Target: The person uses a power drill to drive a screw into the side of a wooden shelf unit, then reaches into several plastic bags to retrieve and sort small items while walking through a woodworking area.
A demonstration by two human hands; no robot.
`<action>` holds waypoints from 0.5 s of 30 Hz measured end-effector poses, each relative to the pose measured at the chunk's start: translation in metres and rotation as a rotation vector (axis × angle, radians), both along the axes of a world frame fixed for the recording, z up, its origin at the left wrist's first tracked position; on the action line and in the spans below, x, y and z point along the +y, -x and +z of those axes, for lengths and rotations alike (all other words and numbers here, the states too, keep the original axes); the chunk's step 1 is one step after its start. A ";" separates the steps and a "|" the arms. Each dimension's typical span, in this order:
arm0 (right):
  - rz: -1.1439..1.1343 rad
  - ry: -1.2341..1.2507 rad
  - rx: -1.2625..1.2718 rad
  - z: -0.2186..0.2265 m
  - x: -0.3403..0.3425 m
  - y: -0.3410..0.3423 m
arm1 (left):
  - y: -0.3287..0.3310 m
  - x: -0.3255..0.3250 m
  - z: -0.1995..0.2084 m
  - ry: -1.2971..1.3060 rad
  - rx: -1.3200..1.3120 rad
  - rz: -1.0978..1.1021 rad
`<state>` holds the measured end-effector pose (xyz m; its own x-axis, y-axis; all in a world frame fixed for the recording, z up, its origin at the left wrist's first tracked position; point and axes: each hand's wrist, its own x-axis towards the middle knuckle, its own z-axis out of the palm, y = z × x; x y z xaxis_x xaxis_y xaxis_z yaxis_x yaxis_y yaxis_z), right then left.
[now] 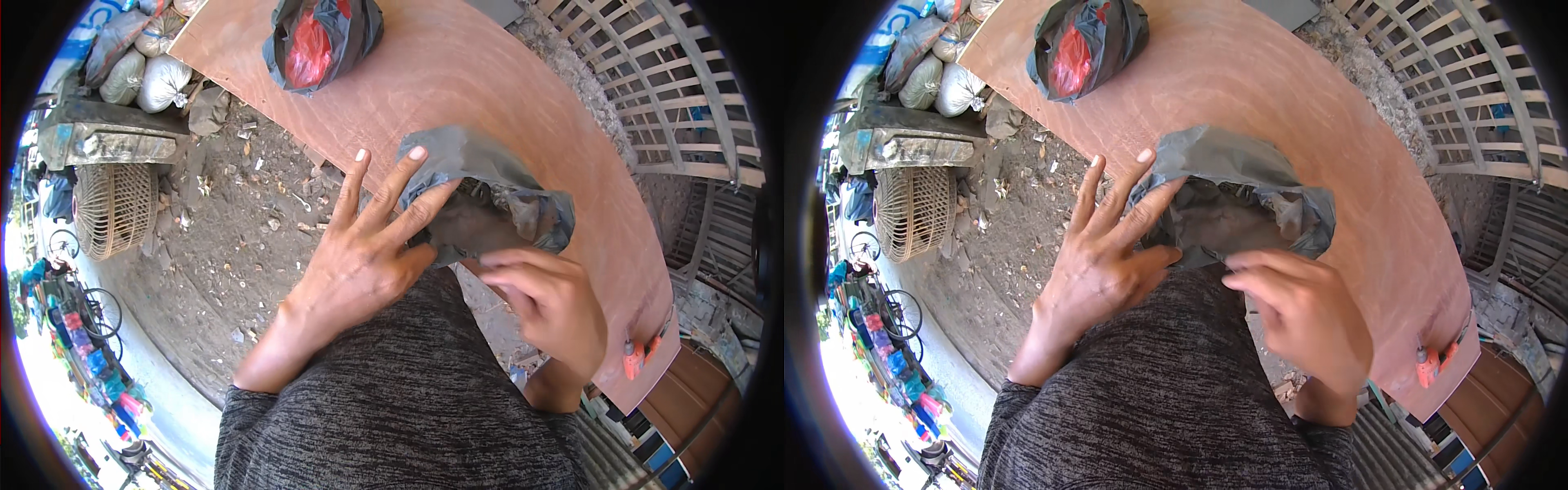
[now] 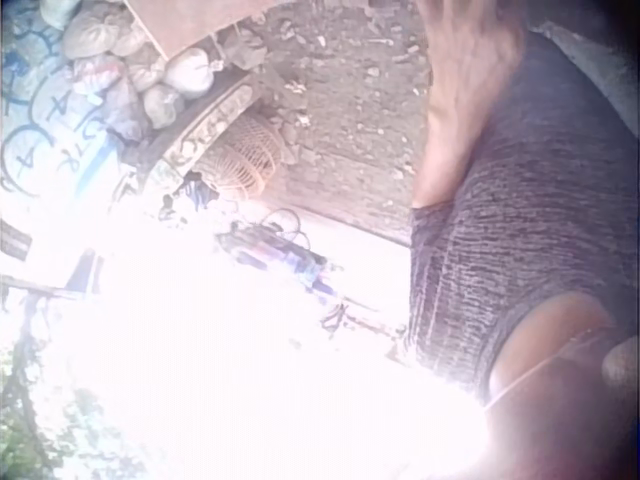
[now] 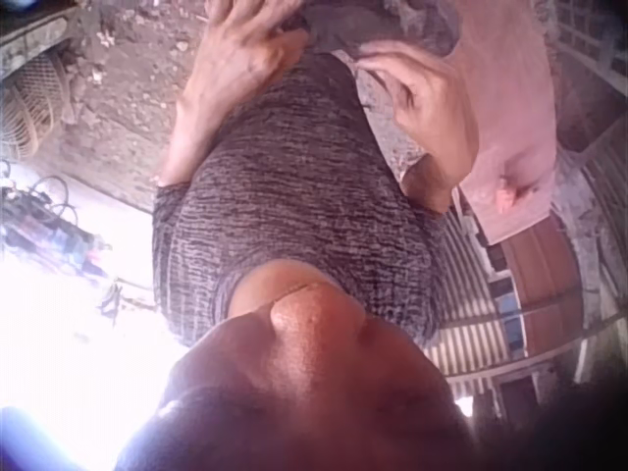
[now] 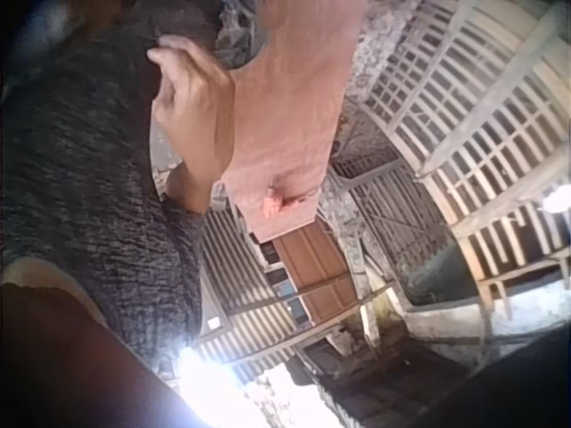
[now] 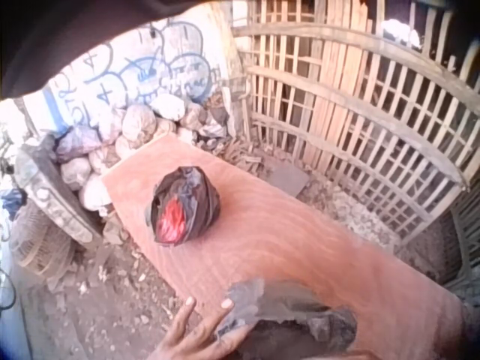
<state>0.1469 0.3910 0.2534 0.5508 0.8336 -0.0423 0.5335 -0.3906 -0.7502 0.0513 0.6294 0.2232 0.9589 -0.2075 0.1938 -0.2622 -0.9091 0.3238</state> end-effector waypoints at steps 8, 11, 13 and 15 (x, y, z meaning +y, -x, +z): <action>-0.507 0.075 0.018 -0.004 -0.046 -0.009 | 0.000 0.010 0.002 0.028 0.054 0.012; -0.546 0.222 -0.071 -0.030 -0.049 -0.005 | 0.001 0.006 0.001 0.021 0.052 0.002; -0.595 0.300 -0.090 -0.042 -0.048 -0.003 | 0.000 0.003 0.002 0.016 0.040 -0.003; -0.582 0.308 -0.074 -0.049 -0.048 -0.002 | 0.000 0.001 0.004 0.010 0.032 -0.007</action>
